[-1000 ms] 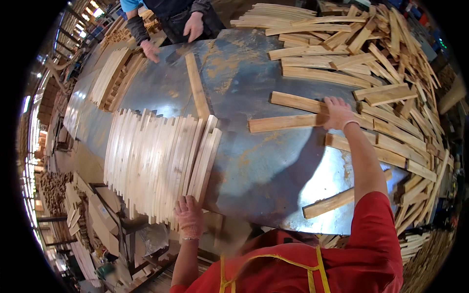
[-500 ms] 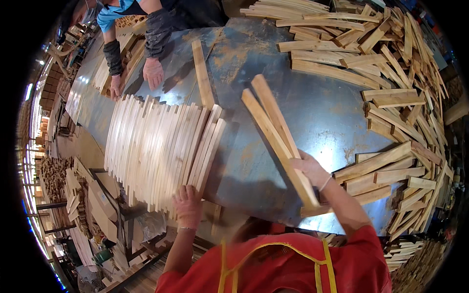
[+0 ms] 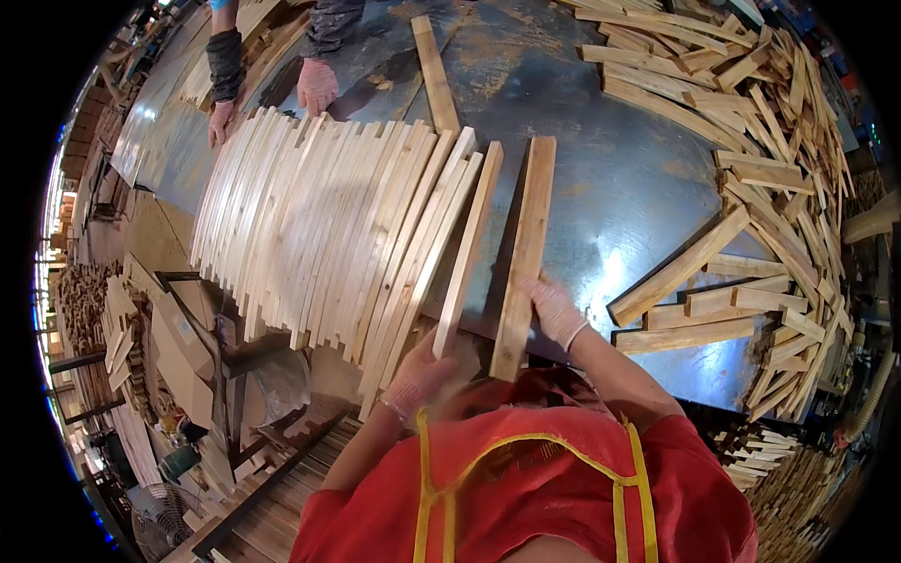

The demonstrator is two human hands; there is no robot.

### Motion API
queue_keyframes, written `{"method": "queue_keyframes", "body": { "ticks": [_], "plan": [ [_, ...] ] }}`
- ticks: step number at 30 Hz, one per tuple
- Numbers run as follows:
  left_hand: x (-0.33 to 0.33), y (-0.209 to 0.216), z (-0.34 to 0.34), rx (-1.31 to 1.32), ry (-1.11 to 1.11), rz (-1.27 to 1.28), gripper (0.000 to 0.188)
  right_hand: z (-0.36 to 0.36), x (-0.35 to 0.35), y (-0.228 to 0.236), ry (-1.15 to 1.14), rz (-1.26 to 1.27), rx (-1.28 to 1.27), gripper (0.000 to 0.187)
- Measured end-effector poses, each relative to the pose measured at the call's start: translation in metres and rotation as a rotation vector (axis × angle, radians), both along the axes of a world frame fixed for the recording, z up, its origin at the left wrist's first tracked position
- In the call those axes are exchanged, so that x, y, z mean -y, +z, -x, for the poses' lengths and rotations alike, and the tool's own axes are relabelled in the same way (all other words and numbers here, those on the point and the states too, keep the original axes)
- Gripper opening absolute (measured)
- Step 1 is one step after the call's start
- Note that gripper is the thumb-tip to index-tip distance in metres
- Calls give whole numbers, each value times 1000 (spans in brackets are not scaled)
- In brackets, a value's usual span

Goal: The person sorts and stacks thin wooden planks on a metal workbench in a workshop. They pick up individual planks from a scattered pile and arrange them into neat, aligned stacks. The person occasionally lifts and repositions entire stacks to organize the workspace.

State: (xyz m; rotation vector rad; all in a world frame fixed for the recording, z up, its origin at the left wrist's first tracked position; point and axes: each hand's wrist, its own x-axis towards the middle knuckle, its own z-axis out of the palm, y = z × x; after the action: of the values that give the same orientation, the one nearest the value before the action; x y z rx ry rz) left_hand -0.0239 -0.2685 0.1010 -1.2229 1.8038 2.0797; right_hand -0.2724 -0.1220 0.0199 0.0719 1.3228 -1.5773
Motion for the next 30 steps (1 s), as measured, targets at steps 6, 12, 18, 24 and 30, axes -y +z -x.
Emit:
{"method": "queue_keyframes", "body": {
  "ticks": [6, 12, 18, 24, 30],
  "plan": [
    [30, 16, 18, 1, -428, 1038, 74, -48, 79, 28, 700, -460, -746, 68],
    [76, -12, 85, -15, -390, 1370, 64, 106, 126, 52, 759, 3, -373, 42],
    [92, -9, 109, -135, -357, 1476, 38, 207, 279, 71, 531, -484, -1273, 57],
    [97, -14, 108, -137, -308, 1418, 35, 198, 390, 41, 657, -703, -1569, 76],
    [102, -13, 117, -72, -387, 1387, 40, 263, 375, 29, 213, -575, -1508, 60]
  ]
}}
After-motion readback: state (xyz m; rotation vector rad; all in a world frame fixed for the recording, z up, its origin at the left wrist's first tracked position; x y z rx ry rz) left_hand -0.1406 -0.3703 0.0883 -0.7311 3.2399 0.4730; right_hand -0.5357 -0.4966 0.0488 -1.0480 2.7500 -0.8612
